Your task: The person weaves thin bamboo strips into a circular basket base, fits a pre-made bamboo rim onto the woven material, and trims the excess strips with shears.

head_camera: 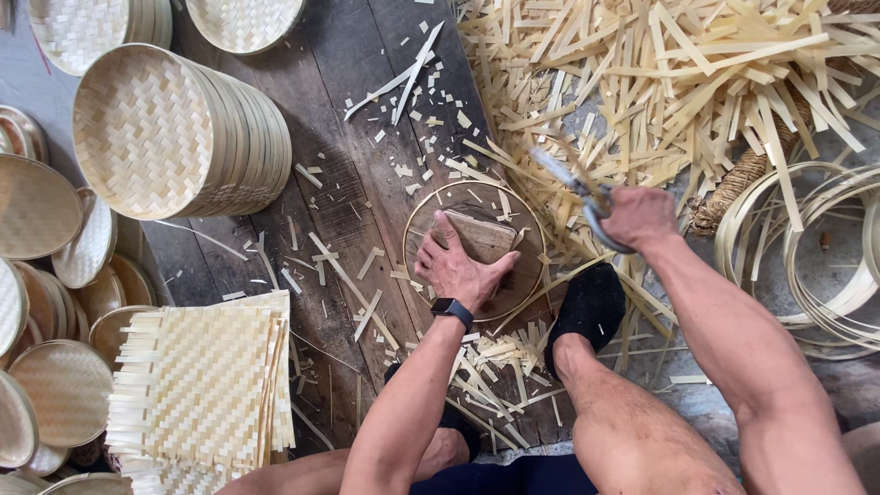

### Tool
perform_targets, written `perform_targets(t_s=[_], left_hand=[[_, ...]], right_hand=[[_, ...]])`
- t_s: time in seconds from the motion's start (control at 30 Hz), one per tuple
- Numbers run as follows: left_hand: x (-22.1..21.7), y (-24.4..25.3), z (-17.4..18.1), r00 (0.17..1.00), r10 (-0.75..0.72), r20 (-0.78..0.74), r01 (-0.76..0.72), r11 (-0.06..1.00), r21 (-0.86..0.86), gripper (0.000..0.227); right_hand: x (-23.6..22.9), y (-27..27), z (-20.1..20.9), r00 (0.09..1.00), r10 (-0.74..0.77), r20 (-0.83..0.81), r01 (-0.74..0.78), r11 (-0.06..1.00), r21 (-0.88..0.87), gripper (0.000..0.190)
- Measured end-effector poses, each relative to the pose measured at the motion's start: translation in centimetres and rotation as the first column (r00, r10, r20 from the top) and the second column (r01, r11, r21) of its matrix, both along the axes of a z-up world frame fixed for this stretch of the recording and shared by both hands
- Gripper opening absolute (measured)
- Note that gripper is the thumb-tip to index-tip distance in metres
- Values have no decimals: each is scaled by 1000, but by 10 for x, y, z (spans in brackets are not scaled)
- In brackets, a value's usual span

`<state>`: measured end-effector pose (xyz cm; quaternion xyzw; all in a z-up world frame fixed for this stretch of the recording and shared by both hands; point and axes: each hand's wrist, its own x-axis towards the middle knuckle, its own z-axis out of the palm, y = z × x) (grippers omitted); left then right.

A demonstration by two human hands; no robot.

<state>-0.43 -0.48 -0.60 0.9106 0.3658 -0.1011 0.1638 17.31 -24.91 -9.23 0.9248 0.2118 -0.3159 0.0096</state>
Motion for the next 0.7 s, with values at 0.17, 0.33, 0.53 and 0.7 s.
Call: perform_targets(t_s=[0.17, 0.33, 0.53, 0.7], left_hand=[[-5, 45, -39, 985, 65, 158, -43, 989, -141, 108], [33, 107, -76, 979, 21, 202, 18, 982, -189, 58], [70, 102, -84, 988, 49, 143, 10, 924, -382, 35], [75, 92, -99, 963, 218, 161, -119, 873, -473, 38]], right_hand=[[17, -33, -29, 943, -291, 164, 298, 954, -24, 90], [-15, -33, -24, 922, -276, 272, 227, 954, 198, 66], [-47, 56, -4, 698, -374, -611, 678, 620, 394, 35], [-42, 65, -10, 681, -441, -585, 706, 608, 363, 25]])
